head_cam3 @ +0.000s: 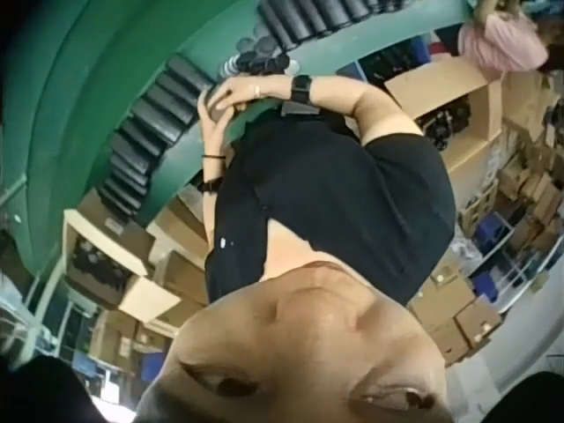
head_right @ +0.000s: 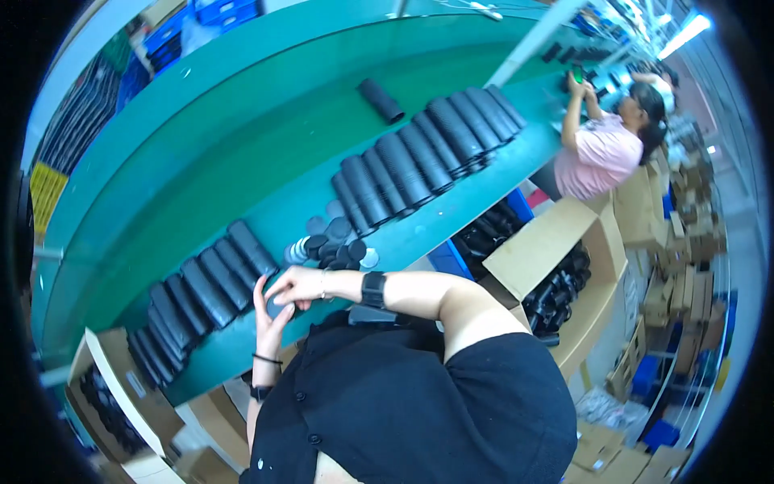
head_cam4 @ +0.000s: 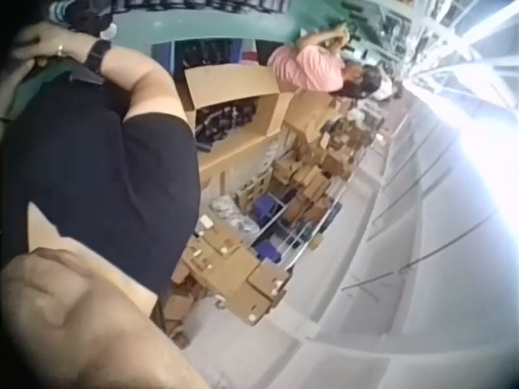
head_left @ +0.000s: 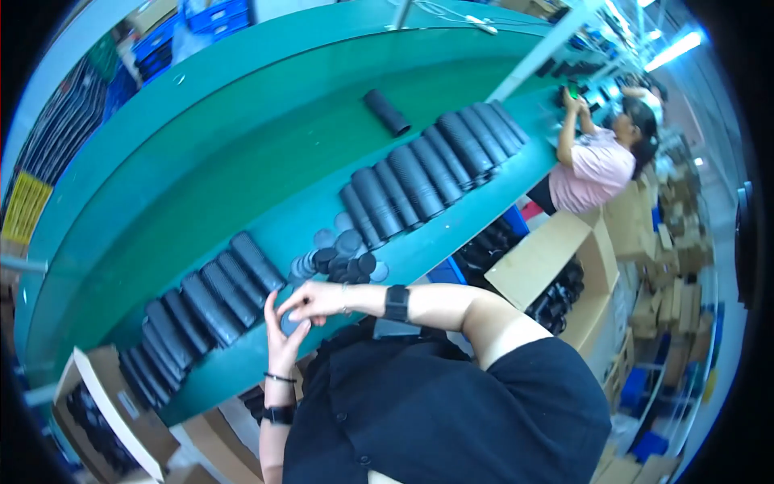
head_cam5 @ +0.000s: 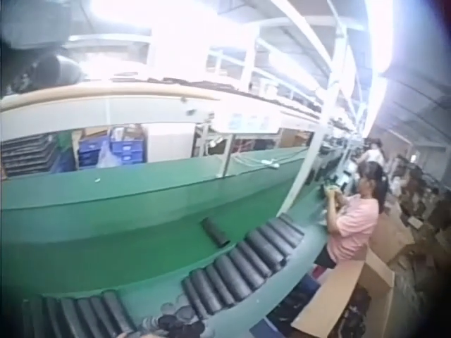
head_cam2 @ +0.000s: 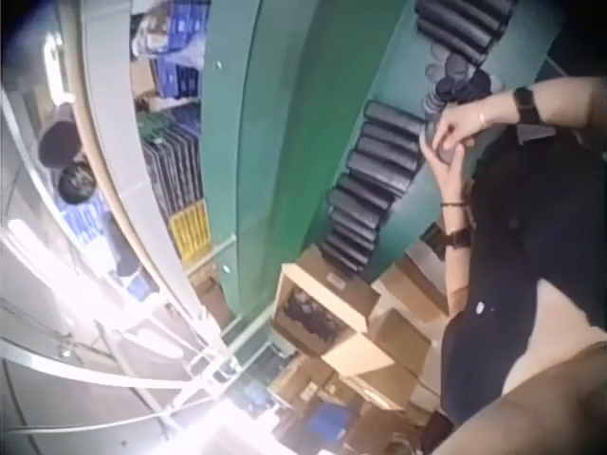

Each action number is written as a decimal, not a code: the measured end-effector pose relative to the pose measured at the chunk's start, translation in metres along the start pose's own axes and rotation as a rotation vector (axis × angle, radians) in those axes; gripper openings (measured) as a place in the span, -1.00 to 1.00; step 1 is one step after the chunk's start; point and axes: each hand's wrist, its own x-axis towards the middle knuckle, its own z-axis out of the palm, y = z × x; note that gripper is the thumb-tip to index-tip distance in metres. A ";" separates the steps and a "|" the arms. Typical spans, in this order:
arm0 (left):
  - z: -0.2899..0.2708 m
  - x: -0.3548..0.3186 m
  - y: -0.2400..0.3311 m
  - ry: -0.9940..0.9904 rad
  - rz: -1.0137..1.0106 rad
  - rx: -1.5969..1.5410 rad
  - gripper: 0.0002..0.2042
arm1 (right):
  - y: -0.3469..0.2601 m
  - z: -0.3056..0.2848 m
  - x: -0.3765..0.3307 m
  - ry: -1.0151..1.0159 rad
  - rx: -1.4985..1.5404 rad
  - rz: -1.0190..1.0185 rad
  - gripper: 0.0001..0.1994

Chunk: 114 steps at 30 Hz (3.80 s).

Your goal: The person fits caps onto cylinders by hand, removes newspaper from a cardboard box to pack the cylinders inside, and then returns to the workbench to cap more cylinders.

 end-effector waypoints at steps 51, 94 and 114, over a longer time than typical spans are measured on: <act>-0.008 0.004 0.017 0.282 -0.254 -0.522 -0.79 | -0.105 -0.264 0.062 1.122 -1.036 0.016 -0.62; 0.366 -0.040 -0.015 -0.588 -0.645 -0.064 -0.83 | 0.359 -0.026 -0.721 1.399 -0.069 1.197 -0.64; 0.535 -0.046 -0.041 -0.969 -0.648 0.308 -0.78 | 0.389 -0.054 -0.592 1.801 1.094 -0.605 -0.32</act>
